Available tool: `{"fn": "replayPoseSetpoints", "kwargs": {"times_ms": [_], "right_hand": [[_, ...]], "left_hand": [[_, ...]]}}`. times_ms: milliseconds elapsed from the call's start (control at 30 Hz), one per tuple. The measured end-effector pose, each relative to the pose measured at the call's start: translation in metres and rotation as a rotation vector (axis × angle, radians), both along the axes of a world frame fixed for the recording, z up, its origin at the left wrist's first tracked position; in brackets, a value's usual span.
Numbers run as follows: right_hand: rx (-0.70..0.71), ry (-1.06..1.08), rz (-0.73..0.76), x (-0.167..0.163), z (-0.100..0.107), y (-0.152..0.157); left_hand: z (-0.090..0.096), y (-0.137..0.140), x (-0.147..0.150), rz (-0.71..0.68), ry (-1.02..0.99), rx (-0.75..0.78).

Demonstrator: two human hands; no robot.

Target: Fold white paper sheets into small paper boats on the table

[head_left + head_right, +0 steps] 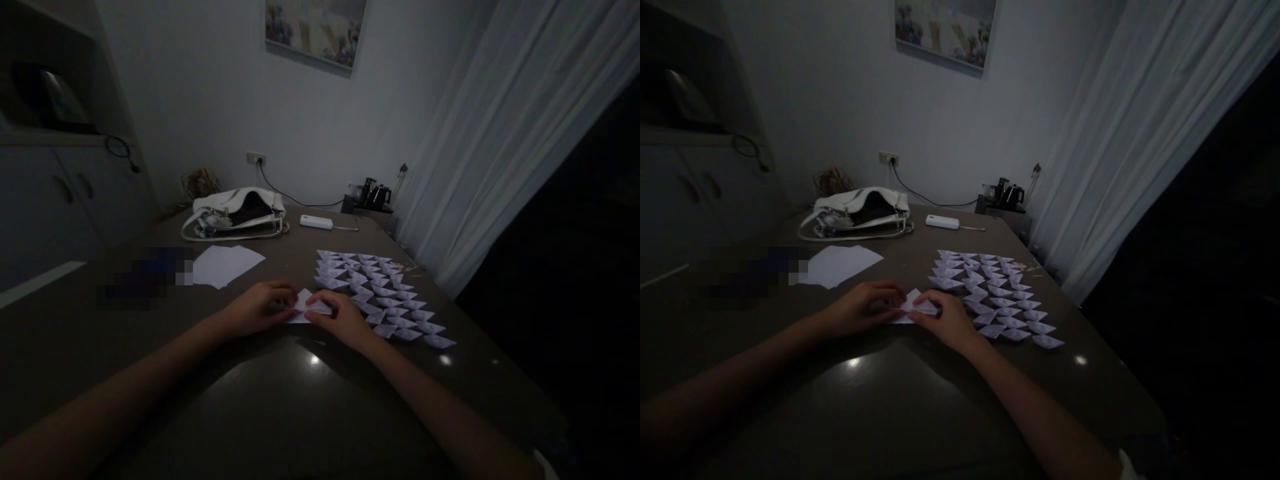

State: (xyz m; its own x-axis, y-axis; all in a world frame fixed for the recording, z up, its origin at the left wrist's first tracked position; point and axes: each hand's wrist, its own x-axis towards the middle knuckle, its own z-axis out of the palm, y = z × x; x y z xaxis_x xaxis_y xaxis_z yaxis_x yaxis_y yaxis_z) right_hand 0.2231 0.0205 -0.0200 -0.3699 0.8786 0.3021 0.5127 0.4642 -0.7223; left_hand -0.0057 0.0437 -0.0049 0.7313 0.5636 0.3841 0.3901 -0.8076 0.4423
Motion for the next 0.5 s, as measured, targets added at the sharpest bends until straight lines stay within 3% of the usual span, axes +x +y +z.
{"fn": "replayPoseSetpoints", "kwargs": {"times_ms": [333, 500], "right_hand": [[0.061, 0.043, 0.030, -0.0047, 0.0101, -0.0098], [0.100, 0.080, 0.008, -0.0034, 0.0056, -0.0066]], "left_hand": [[-0.0018, -0.0009, 0.0007, 0.015, -0.143, -0.039], [-0.0032, 0.0001, 0.0024, 0.032, -0.207, -0.209]]}}
